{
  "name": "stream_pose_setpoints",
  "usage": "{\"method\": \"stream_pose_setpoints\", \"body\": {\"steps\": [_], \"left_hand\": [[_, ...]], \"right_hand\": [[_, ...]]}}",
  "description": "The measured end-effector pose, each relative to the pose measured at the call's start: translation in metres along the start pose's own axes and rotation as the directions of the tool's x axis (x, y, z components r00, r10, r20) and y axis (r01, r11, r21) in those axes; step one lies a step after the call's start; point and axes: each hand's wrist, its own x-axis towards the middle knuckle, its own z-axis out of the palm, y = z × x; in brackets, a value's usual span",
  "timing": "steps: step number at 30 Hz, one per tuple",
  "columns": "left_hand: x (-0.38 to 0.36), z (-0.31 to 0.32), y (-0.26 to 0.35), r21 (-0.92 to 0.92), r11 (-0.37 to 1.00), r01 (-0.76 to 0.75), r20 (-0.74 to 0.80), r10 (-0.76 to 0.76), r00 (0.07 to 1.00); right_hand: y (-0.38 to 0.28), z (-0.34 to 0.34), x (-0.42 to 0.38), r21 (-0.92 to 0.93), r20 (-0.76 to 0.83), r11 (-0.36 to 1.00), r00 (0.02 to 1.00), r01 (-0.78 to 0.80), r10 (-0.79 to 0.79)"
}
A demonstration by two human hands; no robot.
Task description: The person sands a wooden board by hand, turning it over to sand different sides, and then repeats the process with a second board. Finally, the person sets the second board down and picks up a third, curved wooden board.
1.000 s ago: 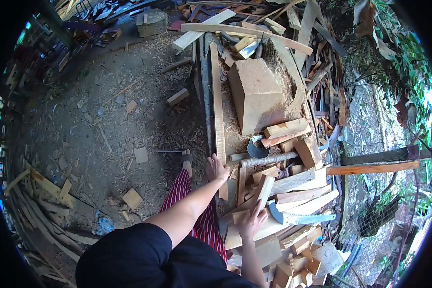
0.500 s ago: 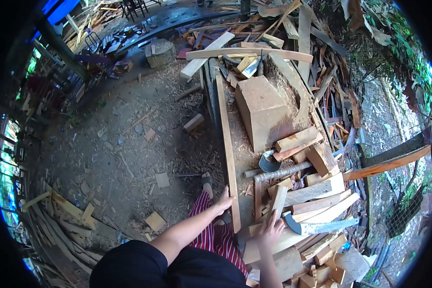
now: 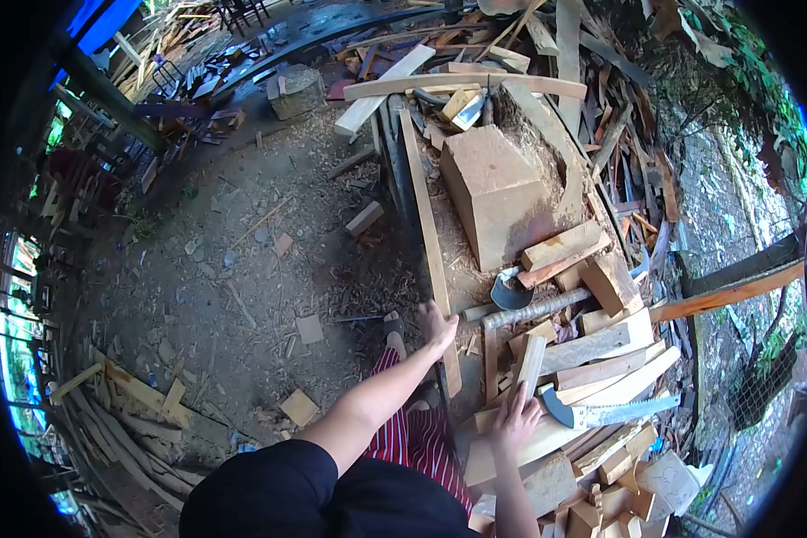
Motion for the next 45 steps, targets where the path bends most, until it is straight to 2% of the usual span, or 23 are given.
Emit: {"method": "stream_pose_setpoints", "body": {"steps": [1,3,7,12,13,15,16,19,20,21,22,23,25,27,28,29,31,33,34,35,37,41,45], "left_hand": [[0.001,0.003,-0.005,0.002,1.0,0.01,0.01,-0.01,1.0],[0.0,0.005,-0.012,0.178,0.977,-0.118,-0.193,0.153,0.969],[0.0,-0.007,-0.019,0.325,0.939,-0.112,-0.165,0.173,0.971],[-0.01,-0.042,-0.016,0.279,0.905,-0.322,-0.035,0.344,0.938],[-0.012,-0.043,-0.021,0.282,0.909,-0.306,-0.034,0.328,0.944],[-0.02,-0.043,-0.032,0.047,0.911,-0.409,-0.093,0.411,0.907],[-0.03,-0.045,-0.034,0.051,0.915,-0.4,-0.074,0.402,0.912],[-0.066,-0.062,-0.016,-0.243,0.941,-0.234,0.07,0.258,0.964],[-0.071,-0.06,-0.015,-0.225,0.953,-0.202,0.082,0.225,0.971],[-0.063,-0.032,-0.033,-0.365,0.903,-0.227,-0.006,0.242,0.97],[-0.066,-0.04,-0.019,-0.386,0.914,-0.122,0.034,0.147,0.989],[-0.066,-0.052,-0.007,-0.402,0.916,-0.016,0.064,0.046,0.997],[-0.046,-0.042,-0.026,-0.232,0.972,-0.036,0.109,0.063,0.992],[-0.032,-0.026,-0.037,-0.263,0.954,-0.143,0.133,0.182,0.974],[-0.032,-0.02,-0.035,-0.395,0.902,-0.176,0.075,0.222,0.972],[-0.028,-0.018,-0.034,-0.386,0.896,-0.218,0.036,0.251,0.967],[-0.021,-0.022,-0.024,-0.391,0.897,-0.206,0.022,0.233,0.972],[-0.009,-0.03,-0.002,-0.475,0.873,-0.111,-0.015,0.118,0.993],[-0.008,-0.052,0.019,-0.453,0.888,-0.083,0.011,0.098,0.995],[0.014,-0.048,0.01,-0.35,0.933,-0.084,0.023,0.098,0.995],[0.048,-0.054,0.013,-0.251,0.945,-0.21,-0.03,0.21,0.977],[0.116,-0.09,0.056,-0.313,0.914,-0.258,0.008,0.274,0.962],[0.205,-0.085,0.067,-0.381,0.879,-0.287,-0.046,0.292,0.955]], "right_hand": [[0.0,0.0,0.0,-0.015,-0.013,1.0,1.0,0.015,-0.015],[-0.001,0.0,-0.001,-0.018,0.001,1.0,1.0,0.007,-0.007],[-0.001,-0.002,-0.001,-0.035,0.048,0.999,0.998,-0.029,0.031],[-0.01,-0.002,0.002,-0.014,0.035,1.0,0.999,0.012,-0.012],[-0.018,-0.008,0.009,0.005,0.033,1.0,0.999,0.028,-0.028],[-0.05,-0.008,0.02,0.098,-0.061,0.986,0.99,0.133,-0.127],[-0.068,-0.012,0.03,0.102,-0.06,0.974,0.979,0.2,-0.195],[-0.115,0.011,0.059,0.069,0.092,0.962,0.959,0.264,-0.27],[-0.123,0.025,0.068,0.023,0.106,0.953,0.947,0.303,-0.304],[-0.129,0.04,0.073,-0.015,0.122,0.938,0.932,0.346,-0.341],[-0.131,0.055,0.077,-0.079,0.123,0.925,0.924,0.373,-0.362],[-0.13,0.065,0.08,-0.01,0.292,0.957,0.916,0.291,-0.276],[-0.125,0.087,0.081,-0.065,0.268,0.94,0.913,0.335,-0.307],[-0.123,0.093,0.082,-0.115,0.199,0.918,0.914,0.38,-0.354],[-0.123,0.096,0.082,-0.138,0.228,0.918,0.914,0.372,-0.336],[-0.121,0.098,0.083,-0.164,0.233,0.909,0.91,0.383,-0.342],[-0.131,0.096,0.091,-0.154,0.259,0.907,0.902,0.391,-0.345],[-0.145,0.109,0.113,-0.105,0.301,0.929,0.901,0.355,-0.311],[-0.143,0.133,0.122,-0.295,0.164,0.808,0.86,0.51,-0.483],[-0.163,0.127,0.137,-0.277,0.311,0.84,0.87,0.467,-0.382],[-0.188,0.135,0.164,-0.239,0.268,0.874,0.894,0.422,-0.358],[-0.224,0.155,0.234,-0.14,0.202,0.887,0.89,0.44,-0.41],[-0.26,0.171,0.309,-0.101,0.141,0.887,0.889,0.451,-0.436]]}}
